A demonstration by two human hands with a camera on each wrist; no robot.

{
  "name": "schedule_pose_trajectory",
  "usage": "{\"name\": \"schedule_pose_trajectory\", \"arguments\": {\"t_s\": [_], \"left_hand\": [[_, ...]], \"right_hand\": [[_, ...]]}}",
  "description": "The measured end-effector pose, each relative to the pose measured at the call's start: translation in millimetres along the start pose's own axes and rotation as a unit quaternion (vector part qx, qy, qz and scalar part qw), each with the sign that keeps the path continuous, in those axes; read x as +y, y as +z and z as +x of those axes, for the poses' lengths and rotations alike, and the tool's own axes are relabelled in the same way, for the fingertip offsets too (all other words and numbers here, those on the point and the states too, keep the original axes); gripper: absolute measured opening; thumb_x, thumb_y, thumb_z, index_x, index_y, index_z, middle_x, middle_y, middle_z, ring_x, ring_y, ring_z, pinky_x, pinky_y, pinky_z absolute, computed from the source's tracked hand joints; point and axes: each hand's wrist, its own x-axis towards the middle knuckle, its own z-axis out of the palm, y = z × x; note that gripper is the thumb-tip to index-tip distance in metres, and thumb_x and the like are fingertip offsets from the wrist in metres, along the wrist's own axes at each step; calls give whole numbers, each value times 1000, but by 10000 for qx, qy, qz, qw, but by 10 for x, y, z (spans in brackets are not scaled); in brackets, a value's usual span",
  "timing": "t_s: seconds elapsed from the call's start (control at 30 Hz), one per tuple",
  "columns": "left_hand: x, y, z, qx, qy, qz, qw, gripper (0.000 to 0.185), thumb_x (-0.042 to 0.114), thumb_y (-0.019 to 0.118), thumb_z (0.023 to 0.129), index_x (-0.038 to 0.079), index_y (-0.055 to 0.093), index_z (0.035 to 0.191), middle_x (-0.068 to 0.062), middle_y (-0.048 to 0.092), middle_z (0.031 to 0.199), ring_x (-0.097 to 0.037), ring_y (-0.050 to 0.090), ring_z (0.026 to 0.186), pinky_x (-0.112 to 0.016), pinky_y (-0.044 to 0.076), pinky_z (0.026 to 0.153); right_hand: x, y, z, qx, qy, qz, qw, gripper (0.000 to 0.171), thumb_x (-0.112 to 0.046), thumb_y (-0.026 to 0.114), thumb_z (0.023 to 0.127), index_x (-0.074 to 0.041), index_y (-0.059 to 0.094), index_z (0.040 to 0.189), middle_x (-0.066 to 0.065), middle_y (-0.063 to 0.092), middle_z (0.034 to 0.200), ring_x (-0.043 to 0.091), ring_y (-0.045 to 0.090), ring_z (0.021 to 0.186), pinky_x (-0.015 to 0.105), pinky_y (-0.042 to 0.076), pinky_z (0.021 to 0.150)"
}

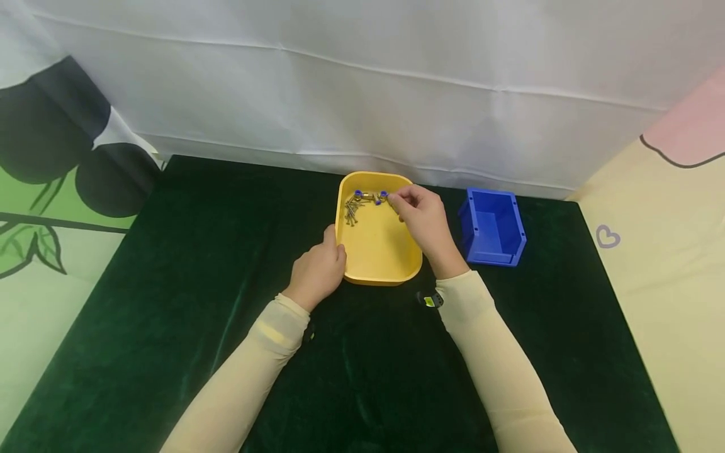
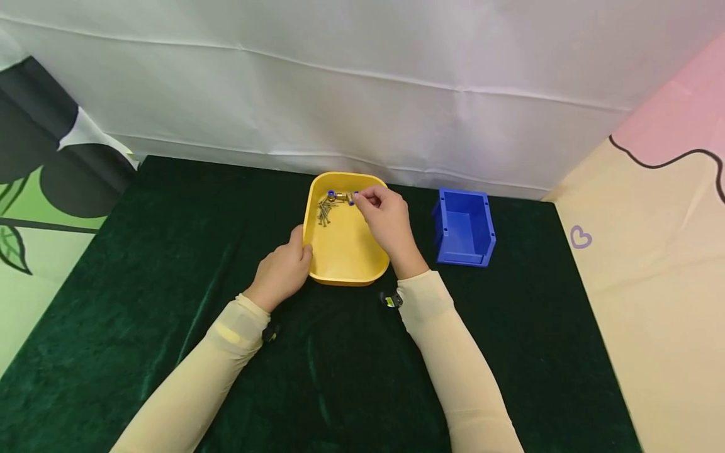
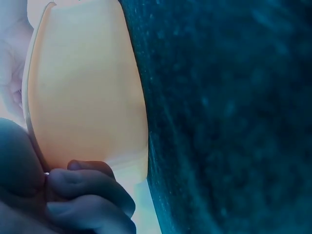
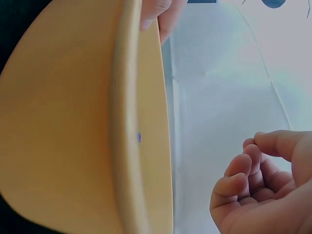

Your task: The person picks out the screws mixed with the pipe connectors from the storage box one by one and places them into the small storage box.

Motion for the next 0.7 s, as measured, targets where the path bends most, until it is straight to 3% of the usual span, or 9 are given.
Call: {"name": "schedule_pose_trajectory", "arguments": {"t_s": [0.33, 0.47, 0.7], "left_hand": [[0, 5, 16, 31, -176, -119, 9998, 34, 38, 37, 107, 10, 34, 125, -10, 54, 81, -24, 57, 58, -33, 44, 51], [5, 32, 30, -24, -153, -182, 9997, 31, 38, 37, 107, 10, 37, 121, -10, 54, 82, -25, 57, 60, -32, 44, 53], [31, 89, 78, -190, -96, -430, 9988, 31, 38, 35, 108, 10, 39, 119, -11, 54, 83, -24, 57, 63, -33, 45, 55]], "right_hand": [[-19, 150, 171, -414, 3, 57, 9991, 21, -27, 66, 97, -6, 69, 96, 15, 61, 84, 24, 56, 72, 32, 45, 66], [4, 180, 193, -462, 94, 46, 9989, 18, -27, 67, 96, -9, 68, 92, 10, 60, 82, 32, 58, 77, 32, 45, 66], [61, 185, 224, -597, 275, -58, 9978, 25, -29, 66, 97, -5, 68, 96, 7, 58, 81, 37, 59, 83, 32, 46, 66]]}}
